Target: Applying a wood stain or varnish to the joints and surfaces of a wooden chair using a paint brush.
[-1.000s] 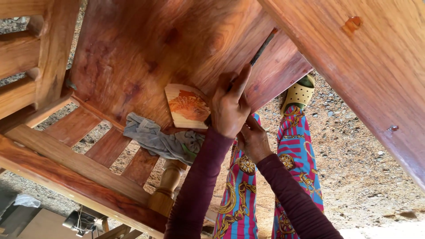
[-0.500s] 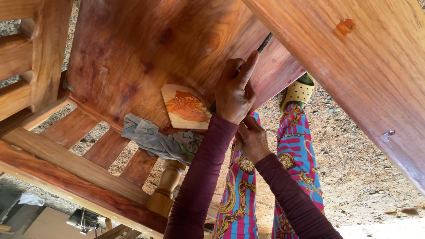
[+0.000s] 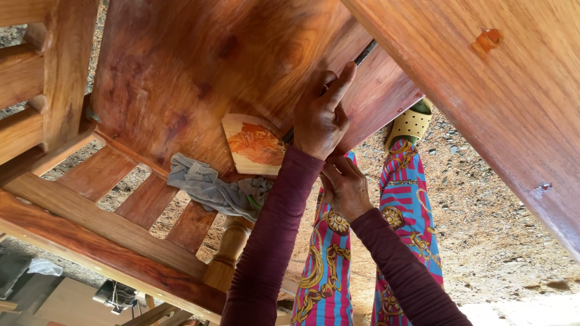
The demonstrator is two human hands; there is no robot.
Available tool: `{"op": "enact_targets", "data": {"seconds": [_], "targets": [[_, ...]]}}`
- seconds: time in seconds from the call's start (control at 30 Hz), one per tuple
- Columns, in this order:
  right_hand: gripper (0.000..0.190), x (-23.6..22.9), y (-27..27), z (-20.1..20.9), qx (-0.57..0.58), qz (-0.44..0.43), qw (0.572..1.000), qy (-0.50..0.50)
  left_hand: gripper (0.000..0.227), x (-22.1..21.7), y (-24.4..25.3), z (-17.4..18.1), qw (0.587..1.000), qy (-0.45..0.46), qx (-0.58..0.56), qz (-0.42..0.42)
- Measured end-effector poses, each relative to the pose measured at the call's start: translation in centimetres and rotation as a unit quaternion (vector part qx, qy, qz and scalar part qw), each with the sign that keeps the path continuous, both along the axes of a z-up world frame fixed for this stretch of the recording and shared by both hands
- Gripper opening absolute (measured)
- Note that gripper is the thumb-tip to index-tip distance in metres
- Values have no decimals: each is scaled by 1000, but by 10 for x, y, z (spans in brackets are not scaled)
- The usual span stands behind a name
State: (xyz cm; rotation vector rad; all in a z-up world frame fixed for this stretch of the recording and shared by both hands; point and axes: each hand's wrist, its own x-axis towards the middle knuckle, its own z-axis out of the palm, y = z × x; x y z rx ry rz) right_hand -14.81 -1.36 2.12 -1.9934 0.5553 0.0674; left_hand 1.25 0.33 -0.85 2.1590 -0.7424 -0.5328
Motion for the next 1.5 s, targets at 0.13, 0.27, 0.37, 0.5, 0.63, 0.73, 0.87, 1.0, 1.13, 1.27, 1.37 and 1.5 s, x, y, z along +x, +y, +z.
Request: {"op": "enact_targets", "data": {"seconds": [0.13, 0.27, 0.37, 0.5, 0.63, 0.73, 0.87, 1.0, 1.13, 1.27, 1.37, 1.5], "targets": [[18, 1, 1, 1, -6, 2, 1000, 4, 85, 3, -1, 8, 999, -27, -19, -4], [20, -1, 2, -1, -12, 10, 1000, 9, 83, 2, -3, 13, 1000, -18, -4, -1], [28, 3, 1, 2, -16, 13, 1000, -2, 82, 0, -3, 13, 999, -19, 12, -29], [38, 1, 1, 0, -13, 14, 1000, 4, 76, 2, -2, 22, 998, -31, 37, -50], [38, 0, 2, 0, -13, 13, 1000, 17, 77, 5, 0, 36, 997, -35, 47, -48], [29, -5, 5, -5, -17, 14, 999, 24, 77, 9, 0, 41, 996, -59, 59, -4], [23, 2, 1, 3, -17, 8, 1000, 20, 80, 18, -3, 32, 995, -92, 42, -8], [24, 4, 0, 4, -16, 1, 1000, 3, 77, 21, -4, 19, 992, -114, 47, 4], [30, 3, -1, 3, -16, 3, 1000, -2, 82, 24, -3, 14, 993, -114, 29, 16], [34, 5, -2, 5, -14, 4, 1000, 0, 88, 28, 3, 6, 995, -94, 16, 6], [35, 6, -2, 6, -6, 5, 1000, 1, 89, 32, 6, 10, 998, -70, 1, -1], [30, 6, -4, 6, -5, 3, 1000, 2, 86, 30, -1, 35, 998, -57, 11, -36]]}}
